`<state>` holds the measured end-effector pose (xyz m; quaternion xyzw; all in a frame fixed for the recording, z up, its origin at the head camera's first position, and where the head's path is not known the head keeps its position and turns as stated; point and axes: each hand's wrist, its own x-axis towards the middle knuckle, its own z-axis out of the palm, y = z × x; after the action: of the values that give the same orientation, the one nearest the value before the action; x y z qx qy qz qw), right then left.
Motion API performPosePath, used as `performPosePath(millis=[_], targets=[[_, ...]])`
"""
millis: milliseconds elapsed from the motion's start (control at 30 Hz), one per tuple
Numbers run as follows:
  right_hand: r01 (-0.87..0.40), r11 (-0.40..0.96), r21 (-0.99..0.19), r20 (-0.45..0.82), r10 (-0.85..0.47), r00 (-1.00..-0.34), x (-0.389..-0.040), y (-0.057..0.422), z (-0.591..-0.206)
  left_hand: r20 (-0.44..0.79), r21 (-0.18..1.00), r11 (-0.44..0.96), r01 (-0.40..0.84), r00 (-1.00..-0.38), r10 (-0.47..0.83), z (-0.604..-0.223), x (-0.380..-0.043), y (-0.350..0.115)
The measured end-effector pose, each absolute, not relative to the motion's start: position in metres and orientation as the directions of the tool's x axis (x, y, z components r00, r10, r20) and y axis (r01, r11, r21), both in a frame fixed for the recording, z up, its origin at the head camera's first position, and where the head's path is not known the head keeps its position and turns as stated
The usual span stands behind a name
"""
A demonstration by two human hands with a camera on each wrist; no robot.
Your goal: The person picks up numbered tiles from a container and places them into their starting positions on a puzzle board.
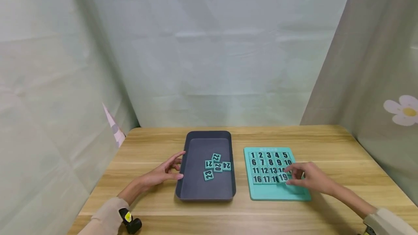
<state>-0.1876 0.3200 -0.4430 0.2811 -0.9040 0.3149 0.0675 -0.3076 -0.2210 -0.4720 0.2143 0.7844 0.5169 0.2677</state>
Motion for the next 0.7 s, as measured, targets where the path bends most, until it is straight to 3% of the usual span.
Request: performPosePath(millis=[700], targets=[[-0.441,0.771,-0.460,0.233,-0.375,-0.897,-0.180,0.326,-0.456,-0.201,0.928,0.368,0.055,-0.759,0.620,-0.470,-0.305,-0.221]])
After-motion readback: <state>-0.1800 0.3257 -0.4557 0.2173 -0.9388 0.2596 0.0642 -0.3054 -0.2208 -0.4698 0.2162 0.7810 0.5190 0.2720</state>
